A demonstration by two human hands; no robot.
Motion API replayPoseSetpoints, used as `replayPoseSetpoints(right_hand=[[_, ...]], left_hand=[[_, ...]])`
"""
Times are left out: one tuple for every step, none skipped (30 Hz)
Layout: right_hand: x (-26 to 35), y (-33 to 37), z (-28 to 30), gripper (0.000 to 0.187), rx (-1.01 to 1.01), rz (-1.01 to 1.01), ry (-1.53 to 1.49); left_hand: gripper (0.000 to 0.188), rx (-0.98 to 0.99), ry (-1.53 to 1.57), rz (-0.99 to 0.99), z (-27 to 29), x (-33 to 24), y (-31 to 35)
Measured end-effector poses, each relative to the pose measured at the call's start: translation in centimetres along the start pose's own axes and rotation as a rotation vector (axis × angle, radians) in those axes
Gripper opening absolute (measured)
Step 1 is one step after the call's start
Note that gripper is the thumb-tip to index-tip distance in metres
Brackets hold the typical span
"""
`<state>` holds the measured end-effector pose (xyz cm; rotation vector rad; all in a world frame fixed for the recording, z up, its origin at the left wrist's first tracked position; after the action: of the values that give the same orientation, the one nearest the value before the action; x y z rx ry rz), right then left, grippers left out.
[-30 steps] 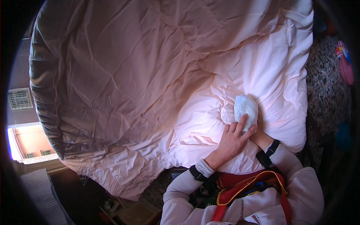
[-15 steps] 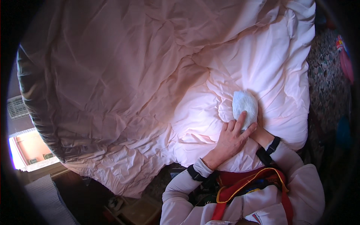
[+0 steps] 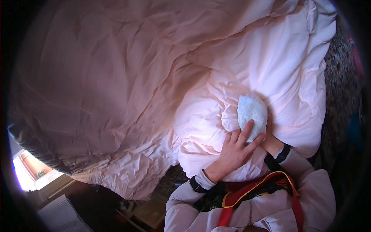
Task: The recorder irons a large pink duvet or comforter draped over a surface.
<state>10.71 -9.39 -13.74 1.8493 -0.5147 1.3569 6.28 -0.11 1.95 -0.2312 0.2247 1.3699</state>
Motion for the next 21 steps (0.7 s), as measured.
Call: replayPoseSetpoints(right_hand=[[0.0, 0.0, 0.0, 0.066, 0.002, -0.031, 0.033], [0.0, 0.2, 0.0, 0.066, 0.01, -0.017, 0.052], [0.0, 0.3, 0.0, 0.067, 0.02, -0.002, 0.071], [0.1, 0.4, 0.0, 0.067, 0.03, 0.015, 0.09], [0.2, 0.5, 0.0, 0.067, 0.041, 0.032, 0.11], [0.5, 0.6, 0.0, 0.067, 0.047, 0.039, 0.119], [0.7, 0.6, 0.0, 0.067, 0.053, 0.048, 0.128], [1.3, 0.7, 0.1, 0.067, 0.05, 0.079, 0.333], [1.4, 0.7, 0.0, 0.067, 0.051, 0.093, 0.435], [1.5, 0.7, 0.0, 0.067, 0.047, 0.11, 0.538], [1.6, 0.7, 0.0, 0.066, 0.016, 0.164, 0.639], [1.7, 0.8, 0.1, 0.066, -0.015, 0.218, 0.739], [2.1, 0.7, 0.0, 0.066, -0.015, 0.222, 0.74], [2.7, 0.7, 0.0, 0.065, -0.031, 0.247, 0.707], [2.9, 0.7, 0.0, 0.065, -0.038, 0.262, 0.691], [3.1, 0.7, 0.1, 0.065, -0.049, 0.277, 0.676], [3.0, 0.7, 0.1, 0.063, -0.055, 0.278, 0.67], [2.8, 0.6, 0.1, 0.062, -0.06, 0.279, 0.664], [2.5, 0.4, 0.1, 0.062, -0.062, 0.284, 0.667], [2.1, 0.1, 0.1, 0.06, 0.004, 0.252, 0.052], [2.0, 0.1, 0.1, 0.059, 0.042, 0.232, -0.253]], left_hand=[[0.062, -0.009, 0.007, 0.0, 0.1, 0.0, 0.0], [0.062, -0.018, 0.015, 0.001, 0.1, 0.1, 0.0], [0.062, -0.013, 0.02, 0.001, 0.1, 0.1, 0.0], [0.062, -0.013, 0.02, 0.0, 0.1, 0.1, 0.0], [0.063, -0.013, 0.021, 0.0, 0.1, 0.2, 0.0], [0.063, -0.009, 0.023, 0.0, 0.0, 0.2, 0.0], [0.063, -0.015, 0.024, -0.003, 0.1, 0.2, 0.0], [0.063, -0.021, 0.025, -0.006, 0.1, 0.2, 0.0], [0.063, -0.02, 0.026, -0.004, 0.1, 0.2, 0.0], [0.062, -0.024, 0.027, -0.007, 0.2, 0.2, -0.1], [0.061, -0.029, 0.029, -0.008, 0.3, 0.2, -0.1], [0.061, -0.03, 0.029, -0.009, 0.2, 0.2, -0.1], [0.061, -0.032, 0.032, -0.008, 0.2, 0.2, -0.1], [0.061, -0.034, 0.034, -0.007, 0.2, 0.3, -0.1], [0.061, -0.037, 0.032, -0.005, 0.2, 0.3, 0.0], [0.061, -0.037, 0.03, -0.01, 0.1, 0.3, 0.0], [0.061, -0.037, 0.028, -0.014, 0.1, 0.2, -0.1], [0.061, -0.042, 0.026, -0.016, 0.2, 0.2, -0.1], [0.061, -0.037, 0.028, -0.02, 0.2, 0.2, -0.1], [0.061, -0.032, 0.029, -0.023, 0.2, 0.2, -0.1], [0.061, -0.037, 0.028, -0.025, 0.3, 0.1, -0.2]])
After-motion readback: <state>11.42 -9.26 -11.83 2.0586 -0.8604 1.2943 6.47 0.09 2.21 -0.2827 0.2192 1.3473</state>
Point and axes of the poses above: each hand's wrist, its own y-axis away from the middle knuckle, its own z-axis out of the back of the hand, x = y × z, the point moved 4 cm from there along -y, towards the middle knuckle, and after that the axes turned 9 degrees about -y, right-handed, at the moved point
